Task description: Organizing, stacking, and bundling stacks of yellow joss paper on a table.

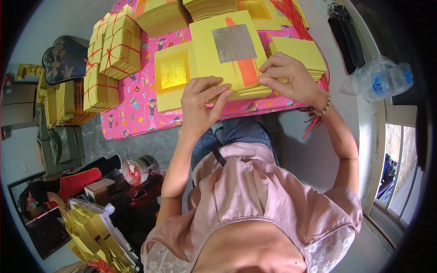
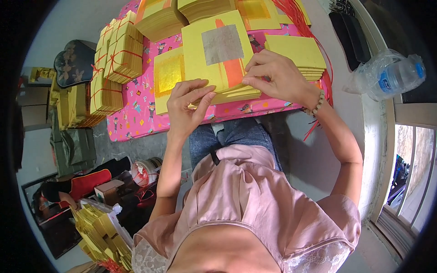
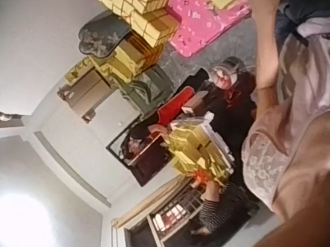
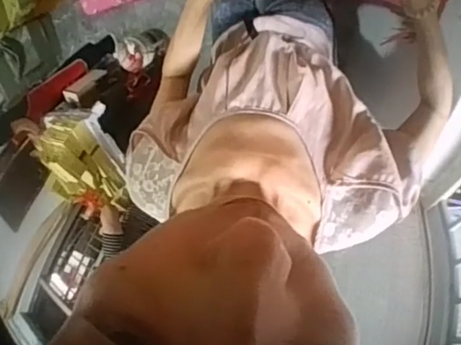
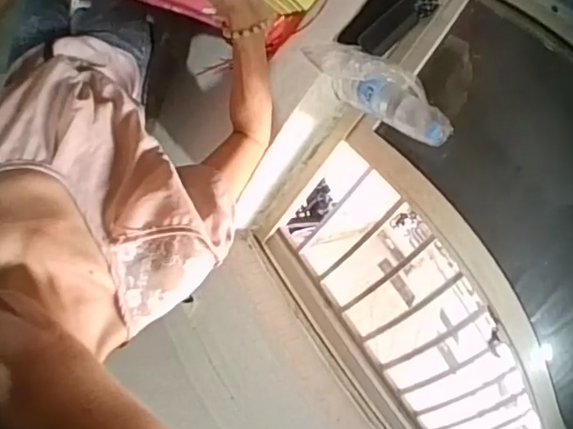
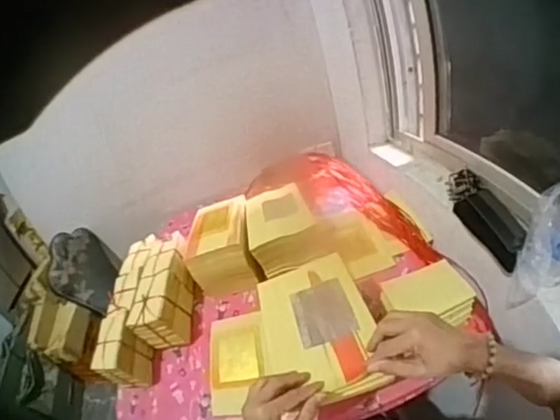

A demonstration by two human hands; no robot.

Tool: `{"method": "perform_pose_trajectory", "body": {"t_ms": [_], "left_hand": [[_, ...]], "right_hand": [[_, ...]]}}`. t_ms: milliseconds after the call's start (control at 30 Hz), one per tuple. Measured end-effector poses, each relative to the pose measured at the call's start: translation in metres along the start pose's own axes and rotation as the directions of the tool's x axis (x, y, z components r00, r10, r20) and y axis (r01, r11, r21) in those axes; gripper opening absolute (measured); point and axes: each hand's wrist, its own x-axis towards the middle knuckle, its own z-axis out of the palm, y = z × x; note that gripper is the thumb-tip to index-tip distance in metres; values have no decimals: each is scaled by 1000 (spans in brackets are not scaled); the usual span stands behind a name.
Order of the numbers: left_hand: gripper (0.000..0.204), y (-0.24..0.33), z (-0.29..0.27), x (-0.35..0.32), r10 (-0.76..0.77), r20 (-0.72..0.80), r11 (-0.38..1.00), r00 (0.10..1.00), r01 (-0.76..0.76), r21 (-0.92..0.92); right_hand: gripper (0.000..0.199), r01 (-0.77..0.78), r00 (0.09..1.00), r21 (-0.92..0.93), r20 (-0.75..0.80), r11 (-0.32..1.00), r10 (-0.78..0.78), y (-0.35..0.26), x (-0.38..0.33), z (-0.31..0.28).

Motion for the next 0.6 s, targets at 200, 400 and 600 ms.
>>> {"method": "perform_pose_trajectory", "body": {"t_ms": [200,400,600], "left_hand": [[18,1,-1,0,2,-3,1000,1000,-2,1],[18,2,-2,-1,-5,11,1000,1000,5,-6],[17,1,-3,0,3,3,1000,1000,-3,-2]], "right_hand": [[13,-4,1000,-1,3,1000,4,-1,0,0],[13,-1,1000,6,-7,1000,1,-2,-1,1],[13,14,1000,-12,-14,1000,-14,-3,-1,1]]}}
